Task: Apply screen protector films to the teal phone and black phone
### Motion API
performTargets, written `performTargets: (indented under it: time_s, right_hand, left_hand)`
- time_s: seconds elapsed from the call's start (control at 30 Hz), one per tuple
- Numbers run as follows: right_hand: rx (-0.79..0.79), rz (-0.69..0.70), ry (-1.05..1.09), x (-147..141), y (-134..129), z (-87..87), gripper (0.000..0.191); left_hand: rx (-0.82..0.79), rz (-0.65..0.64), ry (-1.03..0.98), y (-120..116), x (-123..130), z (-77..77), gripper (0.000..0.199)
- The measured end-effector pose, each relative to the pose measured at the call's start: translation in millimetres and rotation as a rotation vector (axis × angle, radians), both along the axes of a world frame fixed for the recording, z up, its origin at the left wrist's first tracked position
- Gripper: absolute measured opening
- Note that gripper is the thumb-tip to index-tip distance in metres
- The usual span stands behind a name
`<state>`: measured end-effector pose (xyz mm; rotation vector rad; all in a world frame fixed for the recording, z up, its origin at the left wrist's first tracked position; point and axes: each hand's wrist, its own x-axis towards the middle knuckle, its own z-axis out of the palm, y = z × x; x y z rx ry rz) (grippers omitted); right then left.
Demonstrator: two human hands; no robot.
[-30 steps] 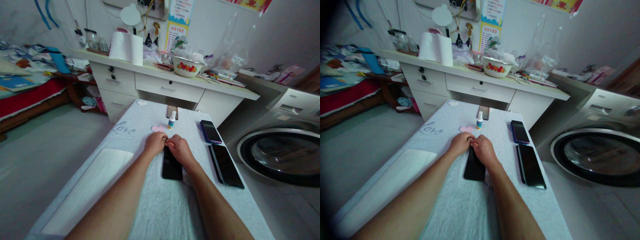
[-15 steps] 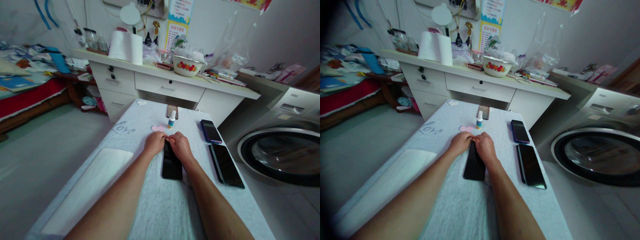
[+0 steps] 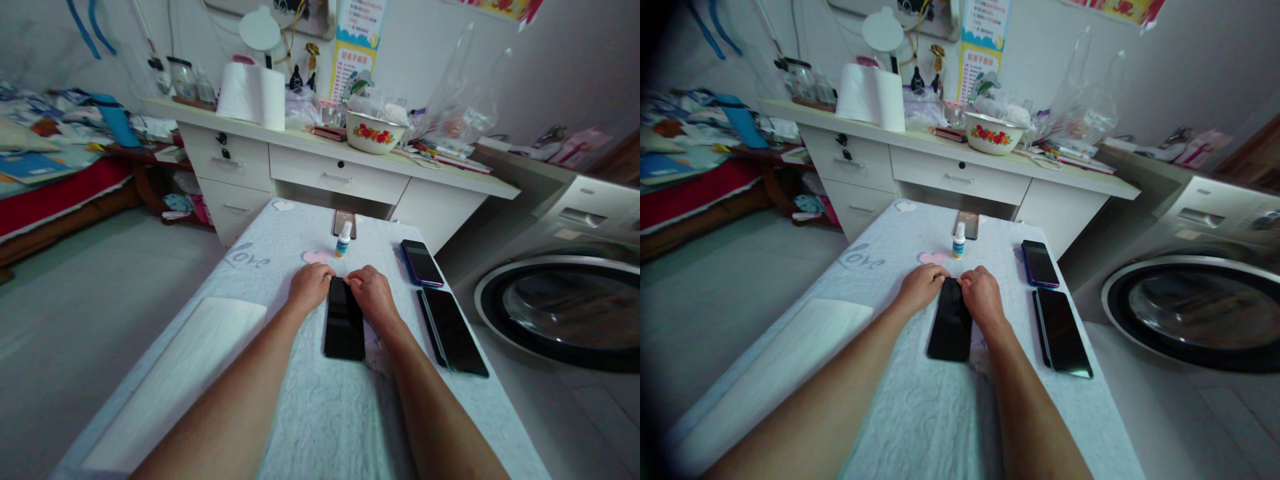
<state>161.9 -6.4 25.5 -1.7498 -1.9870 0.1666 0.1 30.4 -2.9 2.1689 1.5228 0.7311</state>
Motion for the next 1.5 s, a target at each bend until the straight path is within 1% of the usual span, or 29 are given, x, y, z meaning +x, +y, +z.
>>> performTargets:
  time_s: [0.17,0.33,0.53,0.8,1.03,1.3,1.5]
  right_hand:
    - [-0.036,-0.043,-0.026,11,-1,2.4,0.016]
    - [-0.028,-0.084,-0.033,20,-1,2.5,0.016]
    - [-0.024,-0.087,-0.05,18,0,-0.5,0.017]
    - [-0.011,-0.017,-0.022,3,5,-3.1,0.017]
    - [-0.012,0.047,-0.02,-12,9,-5.3,0.018]
    - [-0.004,0.114,-0.037,-21,12,-6.9,0.021]
    - [-0.023,0.166,-0.053,-22,10,-3.2,0.022]
  left_hand:
    - [-0.01,0.008,-0.002,0,0,-0.7,0.025]
    - [-0.008,0.008,0.004,-1,1,1.1,0.024]
    - [-0.032,0.023,0.015,-1,1,1.3,0.023]
    - [0.002,0.018,0.013,-2,0,2.5,0.024]
    - [0.009,0.023,-0.011,-1,1,-1.2,0.023]
    - [0.033,0.025,-0.001,0,1,-4.3,0.025]
    - [0.034,0.033,0.019,1,1,-4.9,0.025]
